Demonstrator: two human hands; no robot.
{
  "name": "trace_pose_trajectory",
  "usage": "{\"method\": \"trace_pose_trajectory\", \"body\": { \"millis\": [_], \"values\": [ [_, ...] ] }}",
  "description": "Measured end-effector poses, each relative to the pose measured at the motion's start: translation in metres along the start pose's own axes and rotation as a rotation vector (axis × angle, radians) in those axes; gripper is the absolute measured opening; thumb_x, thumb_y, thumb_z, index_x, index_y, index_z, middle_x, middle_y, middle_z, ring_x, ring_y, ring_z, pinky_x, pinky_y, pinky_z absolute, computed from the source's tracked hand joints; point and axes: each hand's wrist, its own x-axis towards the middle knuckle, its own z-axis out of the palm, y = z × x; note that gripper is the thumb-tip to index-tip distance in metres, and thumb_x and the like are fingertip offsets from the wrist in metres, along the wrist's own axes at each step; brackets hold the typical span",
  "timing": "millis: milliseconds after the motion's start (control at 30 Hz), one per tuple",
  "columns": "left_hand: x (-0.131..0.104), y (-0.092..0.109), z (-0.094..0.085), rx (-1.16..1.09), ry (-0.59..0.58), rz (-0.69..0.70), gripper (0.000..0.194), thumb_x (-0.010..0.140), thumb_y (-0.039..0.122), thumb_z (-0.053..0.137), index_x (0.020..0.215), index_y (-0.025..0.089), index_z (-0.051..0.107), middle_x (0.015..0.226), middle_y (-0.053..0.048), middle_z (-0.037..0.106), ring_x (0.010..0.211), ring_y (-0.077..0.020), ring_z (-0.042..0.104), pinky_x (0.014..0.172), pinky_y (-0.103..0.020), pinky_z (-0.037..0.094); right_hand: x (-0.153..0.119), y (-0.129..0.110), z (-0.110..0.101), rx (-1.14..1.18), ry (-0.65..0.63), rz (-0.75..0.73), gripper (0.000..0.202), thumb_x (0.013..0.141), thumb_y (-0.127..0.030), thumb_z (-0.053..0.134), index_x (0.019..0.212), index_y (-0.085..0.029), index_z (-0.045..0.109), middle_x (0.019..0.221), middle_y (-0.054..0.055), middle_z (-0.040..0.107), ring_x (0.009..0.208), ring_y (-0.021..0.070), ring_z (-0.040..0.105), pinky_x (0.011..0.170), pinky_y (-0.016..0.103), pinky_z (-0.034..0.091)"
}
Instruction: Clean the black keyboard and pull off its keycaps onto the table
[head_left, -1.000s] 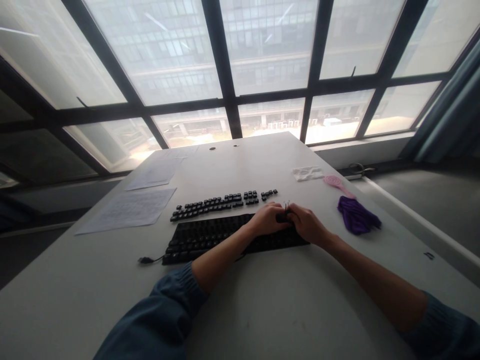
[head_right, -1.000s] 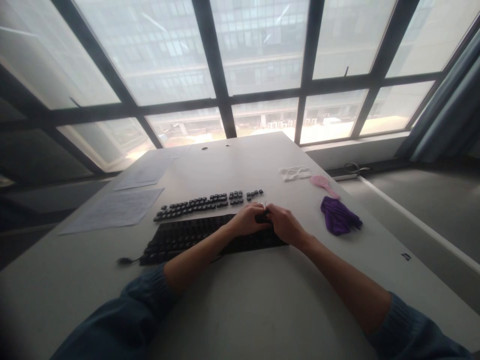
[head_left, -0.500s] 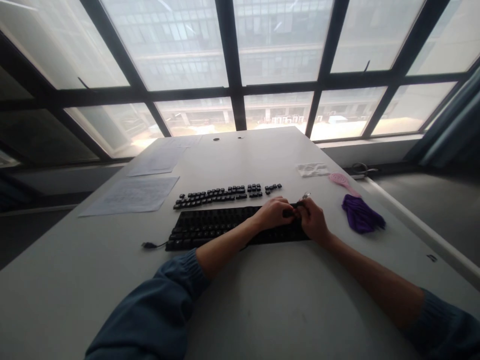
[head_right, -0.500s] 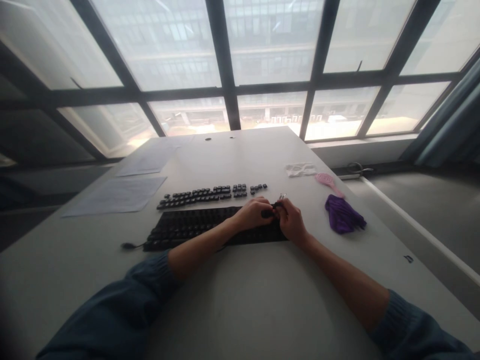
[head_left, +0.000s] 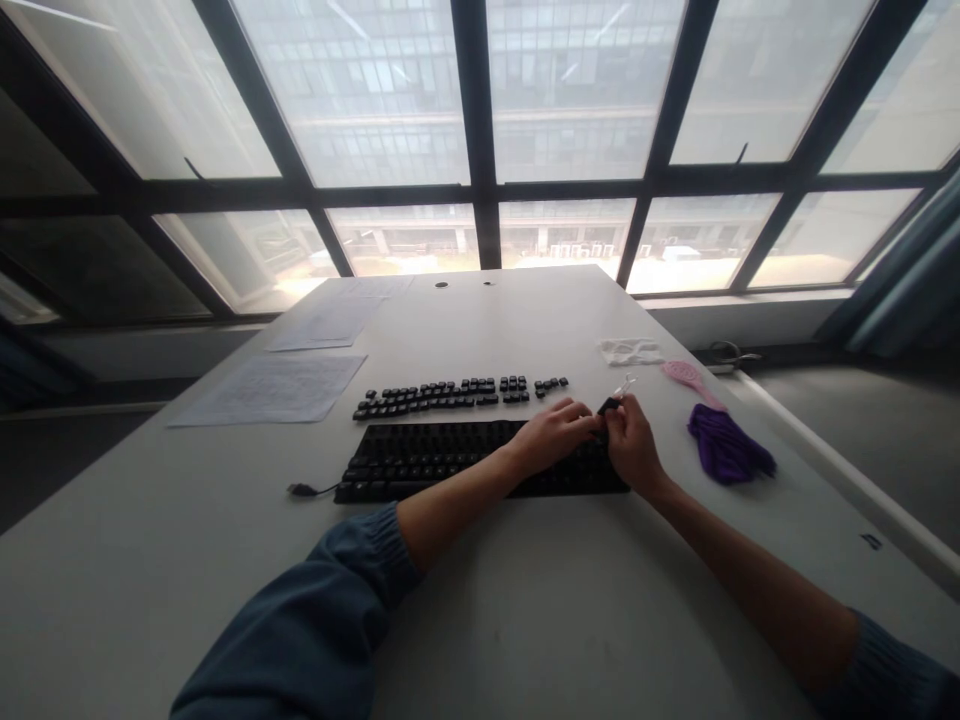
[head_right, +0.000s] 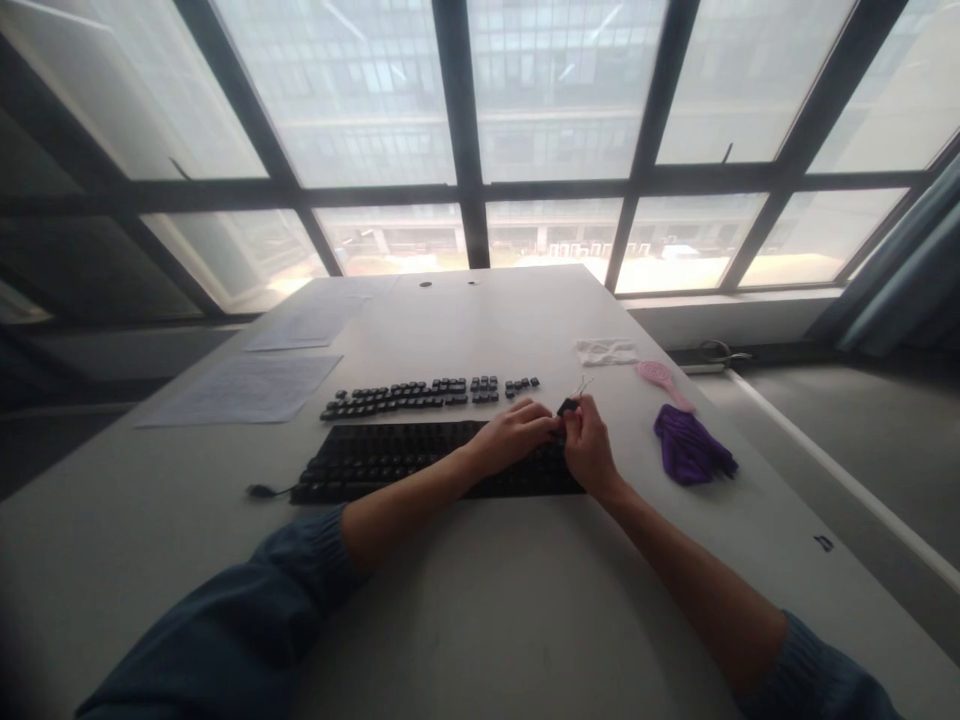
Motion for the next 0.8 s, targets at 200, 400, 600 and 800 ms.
{"method": "trace_pose_trajectory", "body": {
  "millis": [200,400,600,800],
  "values": [
    [0.001,0.007,0.002,0.109,0.038,0.055,0.021,0.099,0.030,0.049,0.110,0.019,0.064,0.114,-0.012,0.061,0.105,-0.0234,0.054,0.094,-0.039,0.050,0.004,-0.001,-0.001,0.080,-0.025,0.072,0.013,0.093,-0.034,0.043,0.091,-0.022,0.049,0.066,0.000,0.060,0.058,0.0193,0.057,0.057,0.030,0.044],
    [0.008,-0.002,-0.004,-0.179,0.296,-0.191,0.018,0.092,0.035,0.062,0.099,0.019,0.067,0.101,-0.008,0.065,0.091,-0.0185,0.059,0.084,-0.032,0.051,0.000,-0.002,0.004,0.147,0.006,0.078,0.013,0.094,-0.035,0.043,0.094,-0.023,0.048,0.070,0.001,0.065,0.064,0.0209,0.063,0.064,0.033,0.048],
    [0.021,-0.053,-0.033,-0.178,0.325,-0.611,0.019,0.085,0.033,0.067,0.094,0.017,0.073,0.079,-0.002,0.072,0.063,-0.0127,0.057,0.067,-0.025,0.048,0.000,0.004,0.008,0.254,0.031,0.115,0.011,0.095,-0.035,0.043,0.094,-0.024,0.046,0.073,0.002,0.067,0.064,0.0199,0.064,0.065,0.033,0.049],
    [0.023,-0.077,-0.021,0.090,0.091,-0.603,0.010,0.083,0.031,0.073,0.085,0.022,0.078,0.089,-0.005,0.073,0.089,-0.0214,0.061,0.091,-0.037,0.046,0.000,0.006,0.007,0.271,0.034,0.092,0.011,0.094,-0.034,0.044,0.092,-0.024,0.046,0.072,0.002,0.067,0.065,0.0209,0.064,0.066,0.034,0.050]
  ]
}}
